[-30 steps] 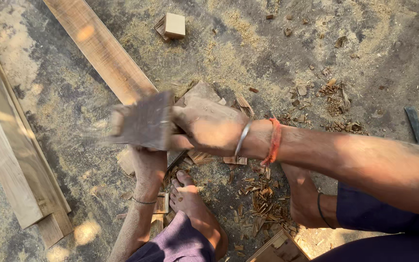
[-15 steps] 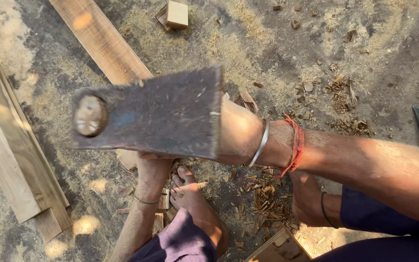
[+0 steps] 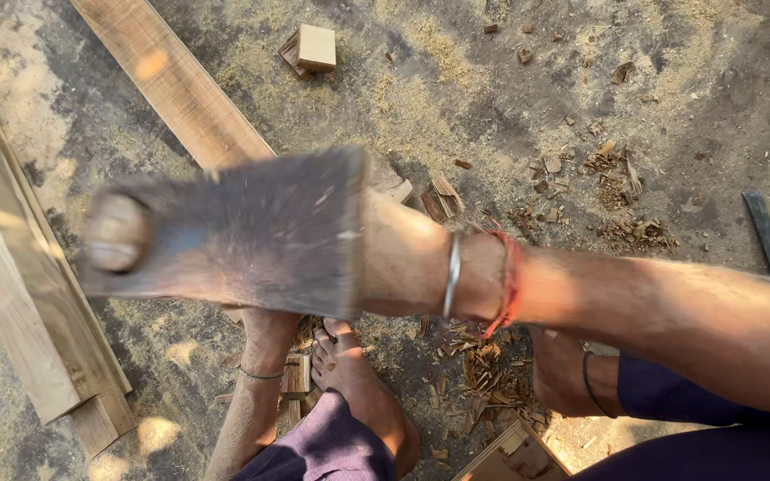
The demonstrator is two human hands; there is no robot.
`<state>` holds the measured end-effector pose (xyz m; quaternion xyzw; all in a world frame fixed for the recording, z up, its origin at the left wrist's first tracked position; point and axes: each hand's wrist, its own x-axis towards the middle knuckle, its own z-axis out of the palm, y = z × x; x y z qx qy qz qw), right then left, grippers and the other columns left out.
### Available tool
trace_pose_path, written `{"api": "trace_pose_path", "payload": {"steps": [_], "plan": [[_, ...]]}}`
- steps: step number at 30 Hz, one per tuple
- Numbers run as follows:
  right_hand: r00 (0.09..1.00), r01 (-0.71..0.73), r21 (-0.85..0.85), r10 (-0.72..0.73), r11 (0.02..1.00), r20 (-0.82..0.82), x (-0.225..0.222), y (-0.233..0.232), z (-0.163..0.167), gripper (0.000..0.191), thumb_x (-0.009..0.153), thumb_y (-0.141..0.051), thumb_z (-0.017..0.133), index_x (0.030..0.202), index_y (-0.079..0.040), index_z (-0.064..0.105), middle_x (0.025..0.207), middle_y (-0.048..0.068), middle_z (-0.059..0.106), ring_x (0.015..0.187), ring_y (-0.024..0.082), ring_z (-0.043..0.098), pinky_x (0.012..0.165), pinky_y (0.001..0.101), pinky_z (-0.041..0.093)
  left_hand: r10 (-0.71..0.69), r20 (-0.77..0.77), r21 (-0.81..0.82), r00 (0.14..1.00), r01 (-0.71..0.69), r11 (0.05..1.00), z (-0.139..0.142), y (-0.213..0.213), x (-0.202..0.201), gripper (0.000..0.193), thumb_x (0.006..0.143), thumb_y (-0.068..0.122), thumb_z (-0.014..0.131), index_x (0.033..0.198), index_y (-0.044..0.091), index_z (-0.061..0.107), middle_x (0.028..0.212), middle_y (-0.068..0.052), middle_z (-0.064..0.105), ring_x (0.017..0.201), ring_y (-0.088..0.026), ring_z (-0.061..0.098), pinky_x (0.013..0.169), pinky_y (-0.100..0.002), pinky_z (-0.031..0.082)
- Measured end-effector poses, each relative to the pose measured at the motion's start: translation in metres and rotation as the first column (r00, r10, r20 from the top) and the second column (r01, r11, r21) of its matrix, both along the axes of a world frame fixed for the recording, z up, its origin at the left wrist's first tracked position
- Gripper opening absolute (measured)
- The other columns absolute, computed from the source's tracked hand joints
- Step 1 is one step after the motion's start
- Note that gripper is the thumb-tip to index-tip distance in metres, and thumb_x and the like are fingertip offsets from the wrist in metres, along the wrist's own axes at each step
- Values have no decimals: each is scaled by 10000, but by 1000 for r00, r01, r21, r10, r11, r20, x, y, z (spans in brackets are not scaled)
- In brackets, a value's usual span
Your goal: The person uses a chisel and mallet to carve a groove into a small piece of wood. They repeatedly strike the chisel to remove wood chips, occasionally adjusting the wood's position and inspecting the groove.
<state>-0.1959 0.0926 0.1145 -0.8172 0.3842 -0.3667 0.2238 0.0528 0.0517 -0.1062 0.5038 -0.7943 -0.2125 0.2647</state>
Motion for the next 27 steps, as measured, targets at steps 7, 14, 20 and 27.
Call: {"api": "trace_pose_path", "payload": {"steps": [7,14,20,27], "plan": [[992,123,617,-112,777,-57,1,1,6,476,910,-499,659,1206,-126,653,870,126,743,769,279,753,706,419,596,29,36,-66,999,-26,997,-16,-6,2,217,978,55,660,1179,11,590,1080,-144,678,967,-236,698,832,-371,610],[998,-10,83,15,997,-68,2,0,-16,323,996,-377,652,1186,-119,697,1019,161,731,940,336,707,830,448,585,-106,351,-405,930,253,879,-45,-10,3,369,951,167,693,1296,105,581,1139,-61,673,1013,-246,698,1006,-521,594],[981,128,376,-61,918,-184,-2,2,-4,528,910,-501,679,1200,-61,648,956,187,719,893,369,695,785,491,546,49,-268,168,962,-3,986,12,-7,-26,217,890,120,671,1084,22,683,1010,-136,744,924,-262,730,770,-430,584],[967,210,411,-128,887,-219,-2,16,0,540,936,-580,638,1134,-82,699,917,191,718,852,367,723,766,469,575,2,76,42,997,-5,999,-3,-7,-11,241,894,91,699,1118,8,665,1056,-138,740,953,-254,727,800,-388,584]]}}
